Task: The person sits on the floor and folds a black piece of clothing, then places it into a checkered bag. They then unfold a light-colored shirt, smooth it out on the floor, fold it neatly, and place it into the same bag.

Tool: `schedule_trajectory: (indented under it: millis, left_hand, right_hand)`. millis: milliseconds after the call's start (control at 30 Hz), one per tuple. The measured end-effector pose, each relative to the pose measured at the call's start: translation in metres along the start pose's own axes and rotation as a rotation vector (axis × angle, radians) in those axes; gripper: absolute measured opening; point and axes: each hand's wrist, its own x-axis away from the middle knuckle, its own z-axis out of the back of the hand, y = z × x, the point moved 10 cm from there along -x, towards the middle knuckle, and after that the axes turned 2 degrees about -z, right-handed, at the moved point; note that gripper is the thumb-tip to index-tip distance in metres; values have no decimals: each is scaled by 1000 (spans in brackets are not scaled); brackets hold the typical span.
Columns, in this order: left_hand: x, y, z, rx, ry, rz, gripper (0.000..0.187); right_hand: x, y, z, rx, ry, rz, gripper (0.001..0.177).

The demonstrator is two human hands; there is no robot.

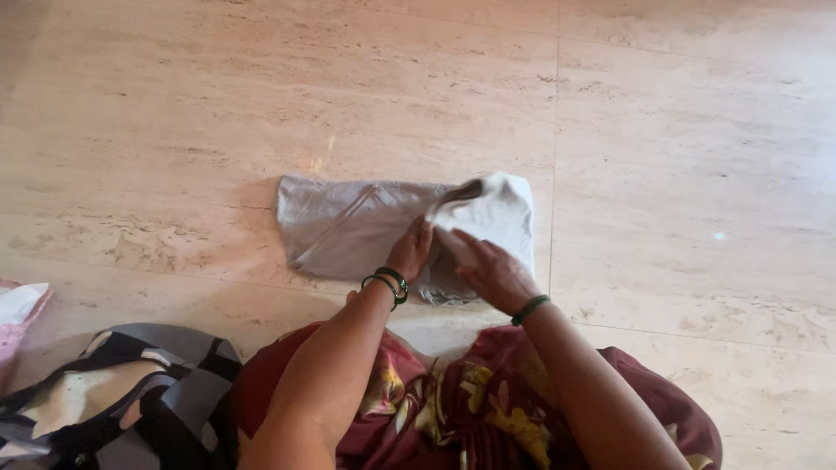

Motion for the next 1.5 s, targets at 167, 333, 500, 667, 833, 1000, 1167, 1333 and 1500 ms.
schedule_trajectory:
  millis: [167,333,500,667,833,1000,1167,1333,1500]
  left_hand:
    - [-10,-36,29,49,99,134,78]
    - [-4,12,30,-107,130,-82,88]
    - [7,53,36,-45,102,-262,86]
    - [-8,-11,65,-344,59,-1,67]
    - [18,53,52,-701,135,-53,82]
    - [31,69,12,-964,-194,-120,79]
    - [23,69,32,-813,-40,-86,51]
    - [2,71,62,-709,205,-35,47]
    - [-20,52,80,-581,293,-2,31]
  right_hand:
    - [8,-37,-6,-101,16,142,66]
    - [2,24,-2,-119,133,49,57]
    - [-8,55,0,-136,295,-20,48]
    - [-8,54,6,-53,429,-12,49]
    - [-9,121,-5,-104,546,-310,53]
    - [-32,188,-32,-181,539,-466,47]
    - [-60,185,-14,-297,641,-364,42]
    - [-93,154,29,-185,736,-222,45]
    - [-126,149,39,-125,655,-313,40]
